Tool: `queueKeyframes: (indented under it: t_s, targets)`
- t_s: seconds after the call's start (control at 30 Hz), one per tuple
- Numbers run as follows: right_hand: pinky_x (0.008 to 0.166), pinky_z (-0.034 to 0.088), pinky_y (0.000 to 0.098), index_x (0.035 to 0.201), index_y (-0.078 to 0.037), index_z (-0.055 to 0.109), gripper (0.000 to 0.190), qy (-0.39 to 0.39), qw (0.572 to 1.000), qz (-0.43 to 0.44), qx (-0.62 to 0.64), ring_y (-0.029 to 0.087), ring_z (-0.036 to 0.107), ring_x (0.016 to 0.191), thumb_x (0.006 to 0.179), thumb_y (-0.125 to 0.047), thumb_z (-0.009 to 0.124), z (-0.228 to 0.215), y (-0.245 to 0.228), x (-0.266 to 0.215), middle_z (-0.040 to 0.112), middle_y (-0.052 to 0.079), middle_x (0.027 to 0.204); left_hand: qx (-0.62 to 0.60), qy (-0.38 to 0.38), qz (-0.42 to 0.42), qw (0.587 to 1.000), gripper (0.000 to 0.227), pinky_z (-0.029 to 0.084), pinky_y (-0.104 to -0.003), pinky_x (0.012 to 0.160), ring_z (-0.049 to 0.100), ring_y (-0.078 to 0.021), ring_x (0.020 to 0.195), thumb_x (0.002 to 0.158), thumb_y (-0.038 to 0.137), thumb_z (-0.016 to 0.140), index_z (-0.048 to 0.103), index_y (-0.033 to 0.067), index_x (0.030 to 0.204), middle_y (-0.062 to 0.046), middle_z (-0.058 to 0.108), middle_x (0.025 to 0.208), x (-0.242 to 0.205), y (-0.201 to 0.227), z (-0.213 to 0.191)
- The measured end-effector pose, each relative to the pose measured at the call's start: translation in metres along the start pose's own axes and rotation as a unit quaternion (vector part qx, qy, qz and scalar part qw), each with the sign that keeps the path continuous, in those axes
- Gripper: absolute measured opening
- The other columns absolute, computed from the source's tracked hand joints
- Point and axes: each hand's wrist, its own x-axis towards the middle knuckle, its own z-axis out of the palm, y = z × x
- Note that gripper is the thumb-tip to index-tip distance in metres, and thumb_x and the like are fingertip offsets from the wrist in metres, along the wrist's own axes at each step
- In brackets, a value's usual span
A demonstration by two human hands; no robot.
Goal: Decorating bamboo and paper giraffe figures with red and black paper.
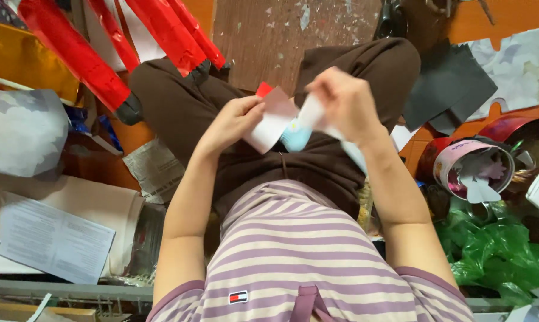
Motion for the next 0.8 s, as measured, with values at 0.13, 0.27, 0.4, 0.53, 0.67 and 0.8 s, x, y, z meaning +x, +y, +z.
queueKeyframes:
  t_s: [0.13, 0.27, 0.4, 0.53, 0.67, 0.8]
  targets:
    - [0.063, 0.055, 0.0394, 0.089, -0.007, 0.067, 0.014, -0.114, 0.965, -0.236, 0.008, 0.028, 0.068, 0.072, 0.088, -0.016, 0.077, 0.058, -0.053, 0.0, 0.068, 0.011, 0.082, -0.186, -0.092, -0.05, 0.977, 0.023, 0.05, -0.021, 0.074, 0.059, -0.0028, 0.087, 0.101, 0.017, 0.061, 0.067, 0.0003, 0.116, 0.007, 0.068, 0.1, 0.038, -0.053, 0.029]
    - [0.057, 0.05, 0.0455, 0.079, -0.007, 0.061, 0.039, -0.312, 0.908, -0.277, 0.04, 0.034, 0.065, 0.069, 0.093, -0.042, 0.072, 0.137, -0.067, -0.031, 0.065, 0.011, 0.074, -0.301, -0.059, -0.148, 0.94, 0.027, 0.05, -0.025, 0.072, 0.058, -0.0061, 0.082, 0.106, 0.025, 0.058, 0.067, 0.0021, 0.117, 0.004, 0.067, 0.096, 0.061, -0.075, 0.044]
    - [0.058, 0.049, 0.0476, 0.087, -0.007, 0.065, 0.034, -0.415, 0.866, -0.26, 0.1, 0.035, 0.066, 0.069, 0.094, -0.04, 0.07, 0.152, -0.082, -0.032, 0.068, 0.011, 0.075, -0.422, -0.026, -0.179, 0.889, 0.046, 0.051, -0.03, 0.068, 0.058, -0.0109, 0.08, 0.118, 0.049, 0.062, 0.061, 0.0036, 0.117, 0.001, 0.064, 0.093, 0.074, -0.166, 0.033]
    - [0.067, 0.053, 0.043, 0.096, -0.006, 0.067, 0.027, -0.45, 0.833, -0.21, 0.243, 0.032, 0.068, 0.078, 0.098, -0.033, 0.07, 0.143, -0.076, -0.025, 0.07, 0.011, 0.085, -0.274, -0.015, -0.125, 0.953, 0.038, 0.055, -0.027, 0.081, 0.065, -0.007, 0.097, 0.097, 0.022, 0.07, 0.06, 0.0051, 0.129, 0.001, 0.071, 0.11, 0.053, -0.05, 0.04]
    - [0.086, 0.058, 0.035, 0.122, -0.003, 0.068, 0.026, -0.23, 0.926, -0.082, 0.289, 0.026, 0.071, 0.099, 0.1, -0.017, 0.066, 0.108, -0.02, -0.008, 0.072, 0.013, 0.11, -0.277, 0.051, 0.024, 0.959, 0.054, 0.057, -0.03, 0.09, 0.066, -0.0133, 0.104, 0.09, 0.0, 0.077, 0.053, -0.0006, 0.138, -0.007, 0.068, 0.118, 0.06, -0.047, 0.025]
    - [0.075, 0.058, 0.0288, 0.112, -0.002, 0.076, 0.019, -0.03, 0.958, 0.239, 0.157, 0.014, 0.073, 0.085, 0.099, -0.012, 0.067, 0.068, 0.041, 0.024, 0.078, 0.007, 0.094, -0.303, 0.071, 0.063, 0.948, 0.067, 0.056, -0.031, 0.095, 0.068, -0.0153, 0.111, 0.089, -0.002, 0.075, 0.043, 0.0014, 0.149, -0.008, 0.067, 0.126, 0.078, -0.022, 0.009]
